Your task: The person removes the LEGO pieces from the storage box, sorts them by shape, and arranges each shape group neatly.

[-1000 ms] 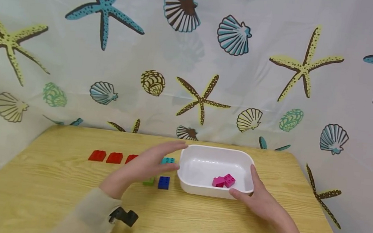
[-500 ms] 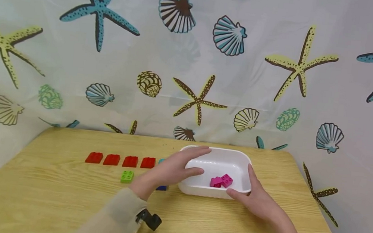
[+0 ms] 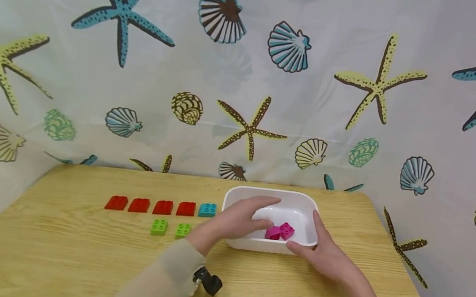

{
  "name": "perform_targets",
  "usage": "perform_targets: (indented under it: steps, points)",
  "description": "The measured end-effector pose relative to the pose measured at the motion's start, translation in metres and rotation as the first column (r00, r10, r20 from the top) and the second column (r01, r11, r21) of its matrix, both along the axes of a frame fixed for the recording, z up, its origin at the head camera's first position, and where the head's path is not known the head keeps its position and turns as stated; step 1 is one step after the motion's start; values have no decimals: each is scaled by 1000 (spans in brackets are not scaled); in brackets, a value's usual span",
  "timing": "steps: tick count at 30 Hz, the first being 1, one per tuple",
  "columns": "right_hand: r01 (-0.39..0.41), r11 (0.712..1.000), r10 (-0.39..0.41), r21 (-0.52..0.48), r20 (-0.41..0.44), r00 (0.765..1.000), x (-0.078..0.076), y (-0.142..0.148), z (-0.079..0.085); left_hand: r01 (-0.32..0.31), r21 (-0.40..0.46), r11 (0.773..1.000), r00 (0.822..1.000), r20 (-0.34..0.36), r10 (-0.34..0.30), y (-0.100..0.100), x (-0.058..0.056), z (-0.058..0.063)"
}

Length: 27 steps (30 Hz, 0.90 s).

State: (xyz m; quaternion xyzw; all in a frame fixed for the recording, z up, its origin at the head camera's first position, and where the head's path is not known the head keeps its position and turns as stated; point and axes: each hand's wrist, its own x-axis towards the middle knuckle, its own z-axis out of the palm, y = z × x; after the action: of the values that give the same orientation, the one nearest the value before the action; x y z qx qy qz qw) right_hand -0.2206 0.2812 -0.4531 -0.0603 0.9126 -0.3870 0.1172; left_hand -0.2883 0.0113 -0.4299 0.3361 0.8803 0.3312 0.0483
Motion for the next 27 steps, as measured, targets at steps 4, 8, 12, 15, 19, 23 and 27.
perform_targets:
  steps: [4,8,12,15,19,23,27]
  points:
    - [-7,1000,7,-6,-13,1000,0,0,0,-6,-31,1000,1000,13,6,4,-2,-3]
    - [-6,1000,6,-2,-20,1000,0,0,1,0,-67,998,998,56,4,9,-2,-1]
    - [-6,1000,6,3,-20,1000,0,0,0,12,-106,994,997,80,-4,12,-3,-3]
    - [-1,1000,1,6,-18,1000,0,0,0,17,-142,990,995,99,-3,12,-4,-4]
    - [8,1000,-8,1,-4,1000,0,-1,0,1,-188,982,992,125,23,13,-3,-3]
    - [10,1000,-10,-9,5,1000,-1,-1,0,-27,-216,976,988,143,59,16,-4,-4]
    - [9,1000,-9,-8,0,1000,0,-1,1,-39,-241,970,986,148,77,20,-4,-5]
